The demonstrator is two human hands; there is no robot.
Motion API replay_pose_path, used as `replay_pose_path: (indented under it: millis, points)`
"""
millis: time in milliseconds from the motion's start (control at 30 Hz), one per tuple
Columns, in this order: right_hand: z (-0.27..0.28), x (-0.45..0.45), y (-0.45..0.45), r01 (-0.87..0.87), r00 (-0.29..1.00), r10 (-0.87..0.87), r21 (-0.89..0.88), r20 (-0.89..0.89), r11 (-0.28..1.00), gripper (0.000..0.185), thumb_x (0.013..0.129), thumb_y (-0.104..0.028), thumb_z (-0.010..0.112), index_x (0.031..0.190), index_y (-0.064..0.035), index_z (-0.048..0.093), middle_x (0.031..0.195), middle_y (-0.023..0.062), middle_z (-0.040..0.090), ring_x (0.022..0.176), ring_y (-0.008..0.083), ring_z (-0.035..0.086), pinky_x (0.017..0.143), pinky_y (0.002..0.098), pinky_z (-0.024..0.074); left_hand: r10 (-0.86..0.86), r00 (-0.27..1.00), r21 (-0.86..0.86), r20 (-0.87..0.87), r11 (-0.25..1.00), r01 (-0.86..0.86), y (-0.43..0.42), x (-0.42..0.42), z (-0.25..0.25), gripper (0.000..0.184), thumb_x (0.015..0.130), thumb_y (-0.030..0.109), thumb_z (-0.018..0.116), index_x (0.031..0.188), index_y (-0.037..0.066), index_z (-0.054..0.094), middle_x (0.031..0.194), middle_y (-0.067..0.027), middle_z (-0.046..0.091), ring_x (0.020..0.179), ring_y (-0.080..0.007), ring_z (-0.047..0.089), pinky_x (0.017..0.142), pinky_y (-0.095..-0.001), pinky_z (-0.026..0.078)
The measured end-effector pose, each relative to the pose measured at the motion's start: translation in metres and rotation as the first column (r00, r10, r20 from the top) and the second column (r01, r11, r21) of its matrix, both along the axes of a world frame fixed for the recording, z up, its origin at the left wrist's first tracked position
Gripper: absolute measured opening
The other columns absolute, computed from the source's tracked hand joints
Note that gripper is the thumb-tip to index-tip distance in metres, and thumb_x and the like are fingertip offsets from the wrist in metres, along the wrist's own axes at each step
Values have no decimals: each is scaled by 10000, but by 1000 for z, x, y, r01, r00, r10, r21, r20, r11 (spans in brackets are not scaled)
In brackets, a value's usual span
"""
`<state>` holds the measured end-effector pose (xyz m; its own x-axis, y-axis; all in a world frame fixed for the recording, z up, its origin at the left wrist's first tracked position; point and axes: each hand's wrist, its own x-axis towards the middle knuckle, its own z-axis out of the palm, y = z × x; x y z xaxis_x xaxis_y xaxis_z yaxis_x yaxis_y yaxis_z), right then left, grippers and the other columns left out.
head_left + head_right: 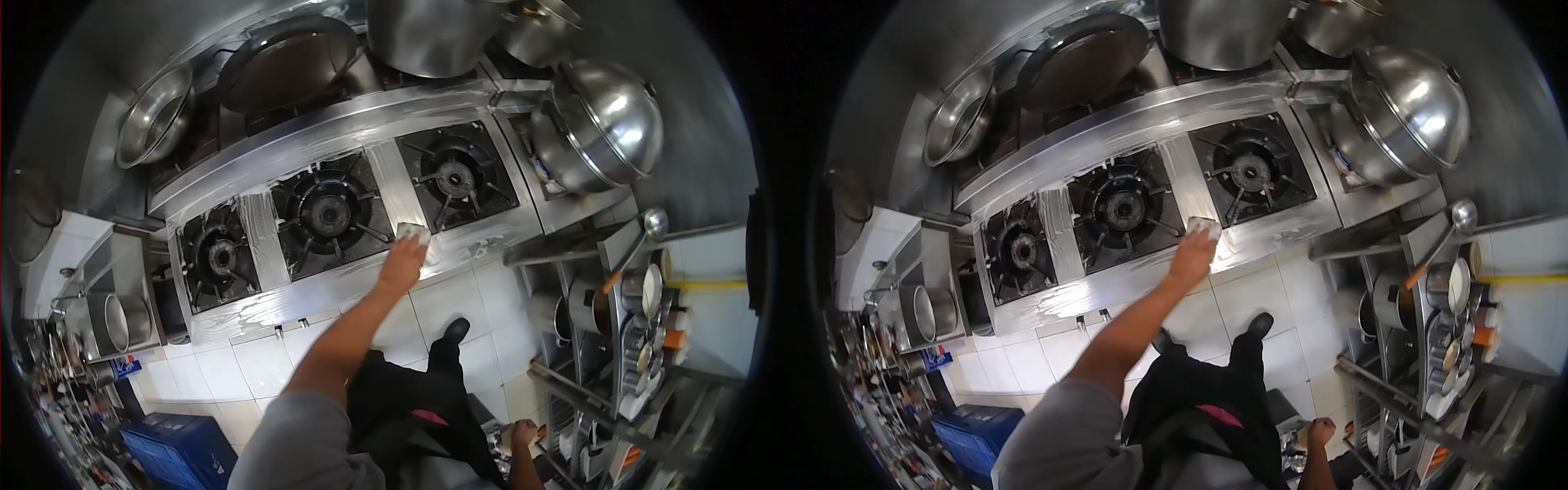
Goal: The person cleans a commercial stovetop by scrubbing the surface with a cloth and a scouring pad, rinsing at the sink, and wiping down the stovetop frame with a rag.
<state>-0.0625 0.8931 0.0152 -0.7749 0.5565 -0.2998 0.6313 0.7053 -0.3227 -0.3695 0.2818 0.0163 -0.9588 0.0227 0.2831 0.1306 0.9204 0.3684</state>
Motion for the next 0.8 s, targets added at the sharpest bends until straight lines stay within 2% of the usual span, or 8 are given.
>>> replay_pose_path:
  millis: [100, 233, 300, 500, 600, 633, 667, 800]
  points:
    - [23, 48, 2, 135, 984, -140, 52, 111, 990, 181, 745, -85, 525, 695, 60, 621, 628, 186, 606, 618, 280, 601, 577, 437, 423, 13, 974, -80, 228, 997, 5, -60, -59, -9, 322, 827, 71, 566, 1120, -7, 676, 1299, -251, 583, 1148, -377, 592, 981, -480, 475]
    - [9, 113, 1, -39, 997, 28, 156, 74, 987, 248, 790, -154, 552, 595, -2, 545, 577, 189, 542, 578, 356, 554, 585, 467, 462, 225, 971, -47, 75, 974, -222, -95, -119, 3, 336, 794, 36, 568, 1110, -14, 669, 1252, -254, 601, 1104, -419, 593, 942, -487, 490]
    - [-68, 172, 51, -716, 616, 401, 269, 678, 644, 250, 782, -178, 544, 723, 20, 684, 812, 202, 718, 771, 368, 693, 701, 520, 513, 226, 972, -81, -67, 970, -231, -67, -97, -7, 375, 761, -16, 588, 1129, -28, 662, 1344, -294, 547, 1233, -452, 539, 1007, -512, 471]
    - [-88, 68, 15, -710, 678, 731, 192, -71, 677, 258, 820, -215, 569, 624, -47, 583, 600, 161, 549, 610, 352, 571, 610, 461, 484, 300, 953, -73, 50, 952, -296, -100, -152, 9, 422, 747, 27, 627, 1167, 8, 667, 1276, -251, 580, 1182, -432, 563, 959, -510, 478]
    - [-81, -56, 0, -802, 598, 785, 132, 165, 583, 171, 843, -106, 580, 682, -80, 629, 687, 99, 606, 651, 281, 604, 652, 440, 486, 382, 915, -15, 126, 923, -384, -142, -216, 21, 423, 728, 31, 639, 1149, 1, 669, 1208, -239, 604, 1099, -434, 587, 902, -498, 497]
    - [-68, -98, -26, -379, 924, 383, -186, -18, 906, 194, 789, -92, 539, 693, 11, 672, 626, 139, 613, 637, 255, 607, 641, 396, 476, 315, 934, -46, 167, 949, -311, -146, -221, 17, 473, 707, 19, 636, 1180, 20, 659, 1281, -252, 575, 1133, -434, 581, 944, -488, 489]
    - [-41, -142, -54, -15, 999, 31, -399, 34, 917, 210, 804, -87, 517, 714, 19, 675, 609, 89, 592, 634, 194, 571, 632, 357, 453, 250, 946, -73, 204, 968, -240, -151, -223, 15, 526, 686, 8, 633, 1211, 39, 649, 1354, -265, 547, 1167, -434, 574, 986, -477, 481]
    - [-4, -220, -74, -55, 998, 60, -456, -5, 888, 200, 814, -88, 517, 711, 15, 653, 618, 58, 573, 626, 182, 538, 627, 344, 439, 183, 974, -38, 131, 983, -179, -283, -145, -4, 472, 686, -4, 603, 1143, 63, 700, 1339, -225, 586, 1226, -388, 562, 1085, -446, 444]
